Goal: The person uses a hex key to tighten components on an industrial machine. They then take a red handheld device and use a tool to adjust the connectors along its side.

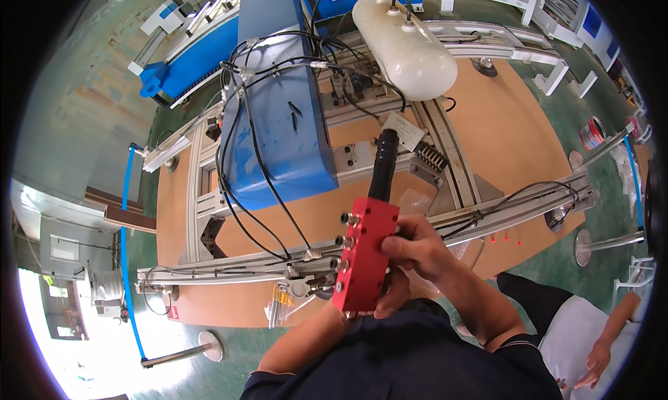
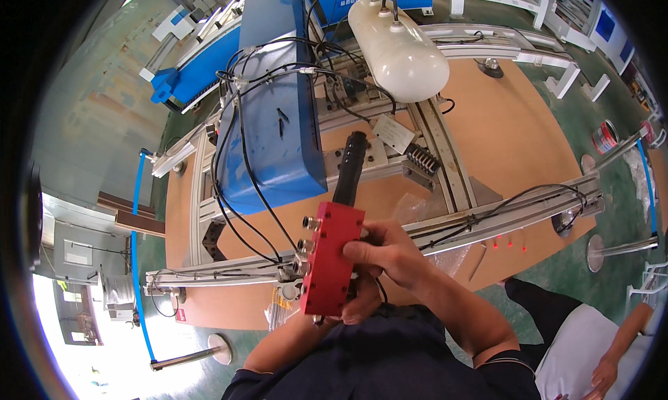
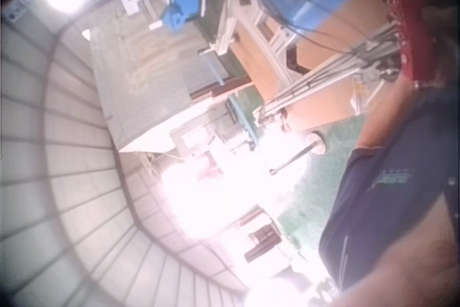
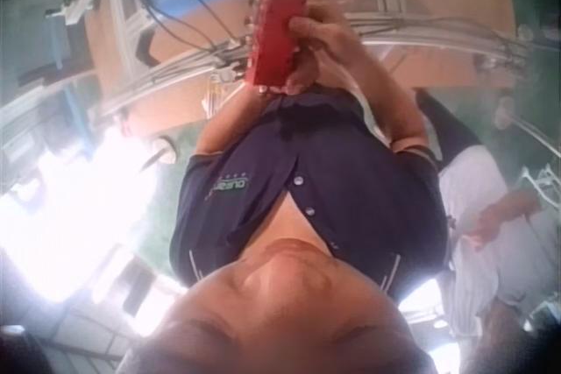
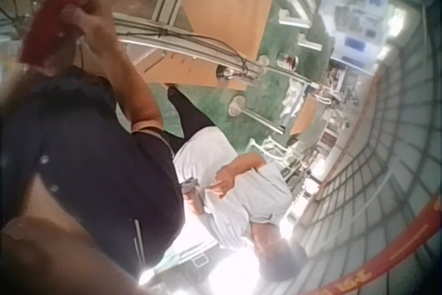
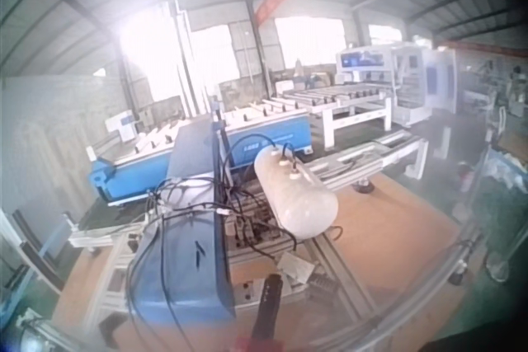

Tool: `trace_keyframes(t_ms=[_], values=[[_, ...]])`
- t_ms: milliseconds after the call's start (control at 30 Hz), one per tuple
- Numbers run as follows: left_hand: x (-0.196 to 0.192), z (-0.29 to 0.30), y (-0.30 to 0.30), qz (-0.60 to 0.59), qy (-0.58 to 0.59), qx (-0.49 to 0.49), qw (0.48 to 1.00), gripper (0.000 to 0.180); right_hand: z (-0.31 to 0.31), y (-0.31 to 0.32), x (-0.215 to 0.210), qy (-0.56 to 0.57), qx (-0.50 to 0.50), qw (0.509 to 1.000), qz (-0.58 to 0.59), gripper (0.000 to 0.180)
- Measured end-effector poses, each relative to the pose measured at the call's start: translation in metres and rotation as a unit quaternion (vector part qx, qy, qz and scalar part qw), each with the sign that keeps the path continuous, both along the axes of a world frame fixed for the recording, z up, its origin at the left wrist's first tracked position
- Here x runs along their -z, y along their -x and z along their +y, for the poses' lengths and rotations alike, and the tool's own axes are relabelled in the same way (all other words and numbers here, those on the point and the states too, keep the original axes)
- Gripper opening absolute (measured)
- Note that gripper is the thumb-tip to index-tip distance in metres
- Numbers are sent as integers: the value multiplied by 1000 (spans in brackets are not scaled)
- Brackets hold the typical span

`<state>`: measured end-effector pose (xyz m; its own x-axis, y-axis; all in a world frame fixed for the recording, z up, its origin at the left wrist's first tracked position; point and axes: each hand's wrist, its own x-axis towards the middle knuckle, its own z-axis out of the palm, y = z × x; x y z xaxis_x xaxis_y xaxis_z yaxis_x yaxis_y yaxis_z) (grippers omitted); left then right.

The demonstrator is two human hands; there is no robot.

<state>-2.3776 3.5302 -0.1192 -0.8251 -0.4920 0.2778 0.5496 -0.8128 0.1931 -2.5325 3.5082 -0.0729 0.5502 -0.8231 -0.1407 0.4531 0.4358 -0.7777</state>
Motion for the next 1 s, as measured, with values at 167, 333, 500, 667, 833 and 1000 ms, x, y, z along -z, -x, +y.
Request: trace_keyframes(t_ms=[167,333,500,667,833,1000], values=[[-16,10,-19,-211,-131,-28,968,93,9,-1,-5,-43,188,981,-17,25],[-23,11,-11,-207,-14,-32,978,97,13,11,4,-34,172,984,-39,22],[-23,15,-1,-279,24,-73,957,67,25,15,4,17,144,988,50,25],[-23,22,-9,-473,110,-113,867,50,61,57,59,91,354,922,130,24],[-11,39,-10,-474,50,-111,872,49,116,190,235,-121,605,683,392,10],[-4,51,-4,-471,50,-97,875,64,143,205,375,-213,435,668,564,23]])
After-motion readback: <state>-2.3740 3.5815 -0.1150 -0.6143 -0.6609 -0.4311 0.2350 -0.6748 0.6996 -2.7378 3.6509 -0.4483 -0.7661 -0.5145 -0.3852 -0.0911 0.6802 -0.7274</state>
